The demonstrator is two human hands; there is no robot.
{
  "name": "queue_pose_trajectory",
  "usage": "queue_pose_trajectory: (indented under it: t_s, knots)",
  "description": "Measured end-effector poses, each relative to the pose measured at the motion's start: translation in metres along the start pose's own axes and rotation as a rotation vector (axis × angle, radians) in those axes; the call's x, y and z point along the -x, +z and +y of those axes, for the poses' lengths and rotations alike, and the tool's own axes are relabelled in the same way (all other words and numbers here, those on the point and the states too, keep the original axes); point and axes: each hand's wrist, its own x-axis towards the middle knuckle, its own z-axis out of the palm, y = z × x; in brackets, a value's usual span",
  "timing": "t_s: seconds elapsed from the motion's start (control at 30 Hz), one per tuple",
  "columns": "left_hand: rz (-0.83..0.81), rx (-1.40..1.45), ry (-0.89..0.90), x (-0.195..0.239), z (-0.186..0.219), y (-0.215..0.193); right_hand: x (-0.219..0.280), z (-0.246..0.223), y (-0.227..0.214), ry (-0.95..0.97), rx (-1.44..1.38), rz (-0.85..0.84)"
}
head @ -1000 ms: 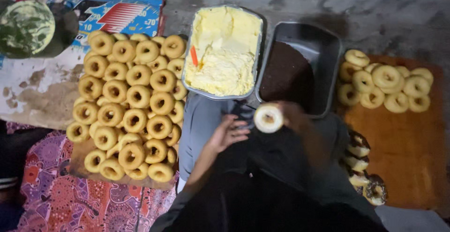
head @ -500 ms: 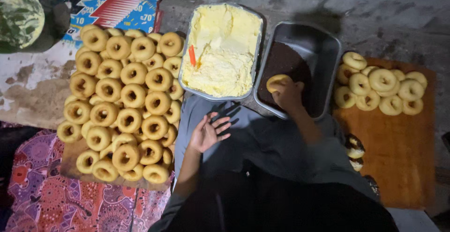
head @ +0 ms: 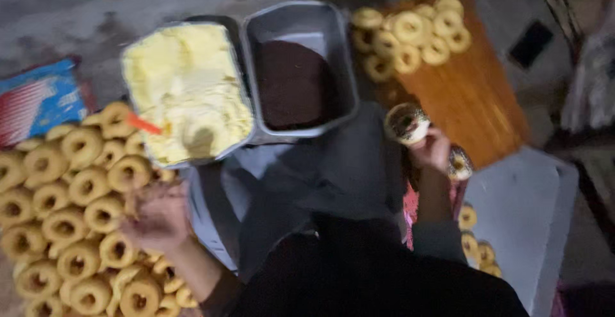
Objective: The person sits on the floor and repeatedly picks up plain donuts, presses them into a yellow filling, and then into a dark crumb topping. The finished donuts are stacked on a wooden board to the right.
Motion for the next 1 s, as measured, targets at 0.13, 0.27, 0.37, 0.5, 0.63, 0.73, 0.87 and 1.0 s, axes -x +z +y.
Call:
queue_pose_trajectory:
  t_s: [0.13, 0.27, 0.37, 0.5, 0.63, 0.73, 0.87, 1.0]
  knots:
    - [-0.030, 0.071, 0.168, -0.031, 0.076, 0.008, 0.033, -0.079, -0.067, -0.170, -0.093, 0.126]
    - [-0.086, 0.061, 0.128, -0.068, 0.078, 0.012, 0.035, -0.113, -0.103, -0.327, 0.051, 0.229]
    - [-0.114, 0.101, 0.073, -0.088, 0.045, 0.019, 0.028, -0.105, -0.113, -0.292, 0.268, 0.381]
    - [-0.126, 0.224, -0.051, -0.096, 0.002, 0.029, 0.025, -0.084, -0.107, -0.319, 0.363, 0.354]
    - [-0.108, 0.157, -0.143, -0.085, -0.014, 0.034, 0.037, -0.081, -0.105, -0.615, 1.533, 0.793]
    - [-0.039, 0.090, -0.146, -0.075, -0.016, 0.045, 0.029, -0.086, -0.112, -0.601, 2.070, 0.973]
    - [-0.042, 0.165, -0.077, -0.061, 0.012, 0.065, 0.003, -0.077, -0.120, -0.799, 2.017, 0.802]
    - [-0.217, -0.030, 0.138, -0.034, 0.080, 0.108, -0.012, -0.107, -0.129, -1.528, 1.889, 0.305]
